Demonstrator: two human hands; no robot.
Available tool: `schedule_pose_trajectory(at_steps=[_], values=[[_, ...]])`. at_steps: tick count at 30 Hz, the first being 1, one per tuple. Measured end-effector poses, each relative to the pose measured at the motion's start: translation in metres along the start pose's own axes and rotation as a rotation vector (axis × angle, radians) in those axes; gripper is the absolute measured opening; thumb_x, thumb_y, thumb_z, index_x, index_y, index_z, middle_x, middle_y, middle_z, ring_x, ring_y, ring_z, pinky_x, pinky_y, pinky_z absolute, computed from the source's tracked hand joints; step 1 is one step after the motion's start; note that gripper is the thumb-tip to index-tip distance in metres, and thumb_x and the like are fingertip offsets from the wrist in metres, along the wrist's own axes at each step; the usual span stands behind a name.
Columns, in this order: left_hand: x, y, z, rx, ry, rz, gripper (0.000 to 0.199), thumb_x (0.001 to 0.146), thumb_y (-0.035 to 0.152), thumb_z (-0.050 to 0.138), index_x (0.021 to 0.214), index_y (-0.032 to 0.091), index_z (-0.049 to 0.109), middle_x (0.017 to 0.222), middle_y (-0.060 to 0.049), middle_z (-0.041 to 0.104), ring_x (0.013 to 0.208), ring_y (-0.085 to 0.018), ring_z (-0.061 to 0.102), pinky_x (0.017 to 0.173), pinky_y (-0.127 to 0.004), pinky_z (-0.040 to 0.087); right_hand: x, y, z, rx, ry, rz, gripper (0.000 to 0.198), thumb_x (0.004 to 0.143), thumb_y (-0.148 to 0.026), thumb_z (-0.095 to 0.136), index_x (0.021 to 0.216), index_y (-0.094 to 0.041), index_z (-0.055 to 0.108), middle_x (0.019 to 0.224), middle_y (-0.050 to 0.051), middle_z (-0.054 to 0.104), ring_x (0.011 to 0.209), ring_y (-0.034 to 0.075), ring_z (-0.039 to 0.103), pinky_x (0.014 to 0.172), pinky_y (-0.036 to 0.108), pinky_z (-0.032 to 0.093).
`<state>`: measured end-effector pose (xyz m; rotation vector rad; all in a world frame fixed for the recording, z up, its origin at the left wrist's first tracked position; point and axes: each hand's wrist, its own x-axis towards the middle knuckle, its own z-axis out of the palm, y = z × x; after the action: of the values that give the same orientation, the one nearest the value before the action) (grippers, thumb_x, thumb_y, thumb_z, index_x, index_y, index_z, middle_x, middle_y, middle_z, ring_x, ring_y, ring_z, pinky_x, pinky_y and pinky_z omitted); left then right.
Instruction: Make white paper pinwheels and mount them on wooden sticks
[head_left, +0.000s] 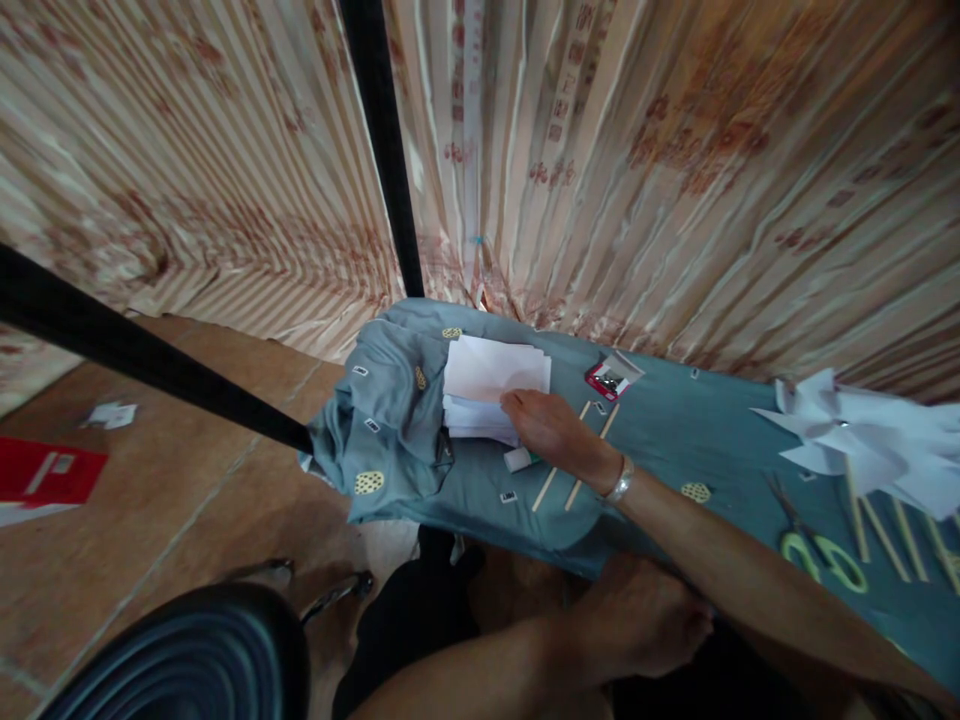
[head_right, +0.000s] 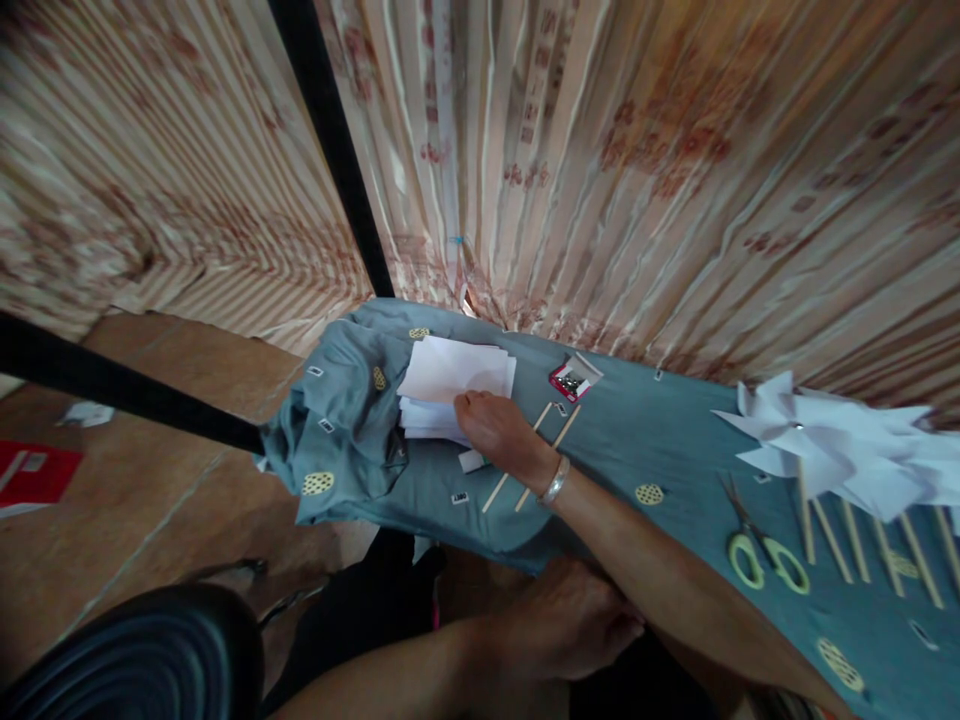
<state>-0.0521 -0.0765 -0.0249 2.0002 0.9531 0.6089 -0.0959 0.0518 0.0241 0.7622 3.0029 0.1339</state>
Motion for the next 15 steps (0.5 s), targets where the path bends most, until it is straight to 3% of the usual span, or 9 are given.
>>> schedule_pose_trajectory(at_steps=[6, 15], values=[[-0.0003, 0.0015, 0.0014, 0.058, -0.014, -0.027, 0.022, 0.090, 0.024, 0.049, 0.088, 0.017, 0.070, 0.093, -0.009, 0.074, 0.085, -0.022, 0.069, 0.069, -0.028, 0.053, -0.0011, -0.0027, 0.0003, -0.079, -0.006, 0.019, 0.023, 0.093, -0.004, 0.040, 0.099, -0.011, 0.061, 0.096, 0.015, 0.067, 0.085, 0.025, 0.061, 0.062, 0.033, 0.041], [0.0004, 0.0008, 0.0024, 0.063, -0.057, -0.037, 0.020, 0.089, 0.023, 0.050, 0.083, 0.016, 0.069, 0.088, -0.007, 0.074, 0.080, -0.021, 0.069, 0.065, -0.027, 0.050, -0.0006, 0.0015, 0.0071, -0.133, 0.108, -0.023, 0.027, 0.094, -0.004, 0.036, 0.093, -0.012, 0.062, 0.088, 0.014, 0.066, 0.080, 0.023, 0.056, 0.062, 0.033, 0.036]])
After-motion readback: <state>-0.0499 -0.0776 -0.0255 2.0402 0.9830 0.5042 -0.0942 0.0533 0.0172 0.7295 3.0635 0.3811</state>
